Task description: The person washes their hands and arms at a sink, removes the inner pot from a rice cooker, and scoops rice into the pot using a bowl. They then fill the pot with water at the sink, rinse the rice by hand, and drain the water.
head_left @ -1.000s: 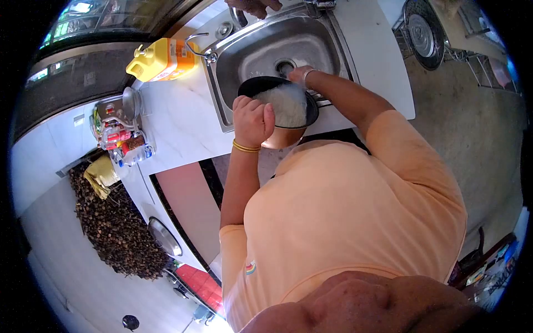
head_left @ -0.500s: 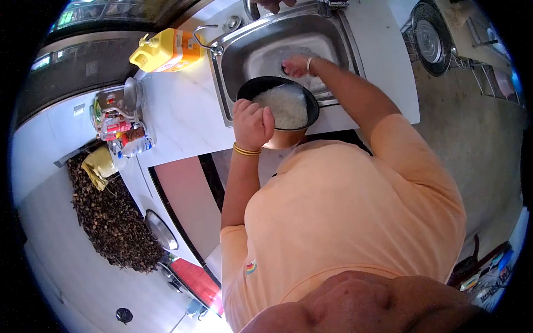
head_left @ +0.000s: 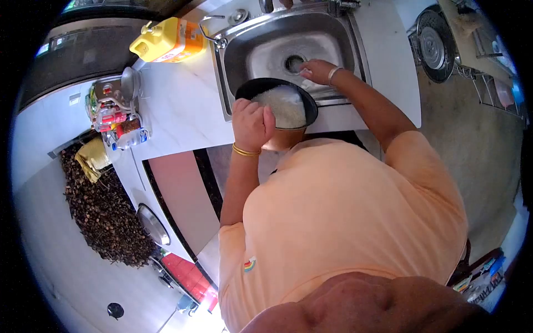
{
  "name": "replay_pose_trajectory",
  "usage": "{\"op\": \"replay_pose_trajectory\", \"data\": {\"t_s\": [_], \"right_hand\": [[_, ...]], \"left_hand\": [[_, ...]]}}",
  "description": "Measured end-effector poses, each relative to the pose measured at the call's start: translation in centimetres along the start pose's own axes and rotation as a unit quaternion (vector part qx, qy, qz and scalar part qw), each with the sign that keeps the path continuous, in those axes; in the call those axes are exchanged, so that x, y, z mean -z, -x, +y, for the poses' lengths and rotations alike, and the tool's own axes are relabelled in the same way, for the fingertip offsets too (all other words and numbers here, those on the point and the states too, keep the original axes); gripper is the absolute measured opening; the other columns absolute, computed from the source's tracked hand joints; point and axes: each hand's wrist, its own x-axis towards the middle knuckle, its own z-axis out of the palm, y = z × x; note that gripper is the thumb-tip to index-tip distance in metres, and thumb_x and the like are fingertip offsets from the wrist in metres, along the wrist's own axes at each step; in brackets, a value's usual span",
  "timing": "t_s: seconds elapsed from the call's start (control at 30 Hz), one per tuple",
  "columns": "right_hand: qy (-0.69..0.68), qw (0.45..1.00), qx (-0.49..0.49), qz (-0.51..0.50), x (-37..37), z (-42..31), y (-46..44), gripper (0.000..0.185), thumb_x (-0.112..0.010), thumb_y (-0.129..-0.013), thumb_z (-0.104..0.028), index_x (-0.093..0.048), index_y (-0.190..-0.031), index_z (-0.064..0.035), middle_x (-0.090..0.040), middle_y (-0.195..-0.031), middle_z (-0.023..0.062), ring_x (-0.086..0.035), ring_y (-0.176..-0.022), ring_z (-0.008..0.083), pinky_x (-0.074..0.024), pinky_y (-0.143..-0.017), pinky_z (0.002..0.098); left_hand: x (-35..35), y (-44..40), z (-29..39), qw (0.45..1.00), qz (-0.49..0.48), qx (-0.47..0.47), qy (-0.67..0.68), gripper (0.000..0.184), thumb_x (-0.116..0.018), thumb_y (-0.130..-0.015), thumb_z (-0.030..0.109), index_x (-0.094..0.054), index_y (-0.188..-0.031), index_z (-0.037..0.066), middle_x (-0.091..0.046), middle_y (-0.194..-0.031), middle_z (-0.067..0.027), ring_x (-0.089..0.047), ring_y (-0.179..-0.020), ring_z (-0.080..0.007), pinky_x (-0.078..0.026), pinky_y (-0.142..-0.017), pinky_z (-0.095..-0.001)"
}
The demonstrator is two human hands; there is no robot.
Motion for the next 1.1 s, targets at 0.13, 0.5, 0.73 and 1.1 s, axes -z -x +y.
{"op": "replay_pose_trajectory", "data": {"t_s": [0.13,0.5,0.73,1.1], "right_hand": [[-0.078,0.996,-0.031,0.009,0.2,-2.2,3.4,0.037,-0.049,-0.092,-0.034,-0.06,-0.115,-0.0074,-0.065,-0.106,0.0189,-0.062,-0.097,0.0344,-0.0478,-0.087,0.0406],[-0.348,0.933,-0.089,-0.021,-2.3,-4.4,6.4,0.034,-0.062,-0.086,-0.027,-0.06,-0.11,-0.0033,-0.064,-0.077,0.0086,-0.059,-0.064,0.0137,-0.0484,-0.059,0.0291],[-0.406,0.911,-0.067,0.032,-4.0,-4.2,6.6,0.034,-0.061,-0.087,-0.019,-0.057,-0.116,-0.0028,-0.057,-0.07,-0.0006,-0.05,-0.063,0.0065,-0.041,-0.057,0.0242],[-0.389,0.918,-0.063,0.041,-4.5,-3.8,6.8,0.035,-0.061,-0.085,-0.02,-0.059,-0.116,-0.0024,-0.054,-0.063,-0.0025,-0.046,-0.056,0.0073,-0.039,-0.053,0.0259]], "left_hand": [[0.1,0.0,-0.2,1.0,-0.014,0.012,-0.009,0.026,-0.054,-0.081,0.005,-0.046,-0.056,0.006,-0.048,-0.059,-0.01,-0.046,-0.061,-0.0303,-0.038,-0.063,-0.0411],[-0.3,0.2,-0.5,1.0,0.017,-0.011,-0.011,0.025,-0.059,-0.076,0.009,-0.047,-0.053,0.009,-0.045,-0.056,-0.0077,-0.047,-0.058,-0.0278,-0.039,-0.065,-0.0396],[-0.2,-0.5,0.1,1.0,0.01,0.003,-0.018,0.026,-0.057,-0.079,0.008,-0.047,-0.054,0.006,-0.047,-0.057,-0.0094,-0.046,-0.058,-0.03,-0.037,-0.063,-0.0417],[-0.6,-0.7,0.1,1.0,0.013,0.008,-0.008,0.028,-0.055,-0.082,0.007,-0.048,-0.055,0.005,-0.049,-0.057,-0.0111,-0.048,-0.059,-0.0317,-0.037,-0.063,-0.0421]]}}
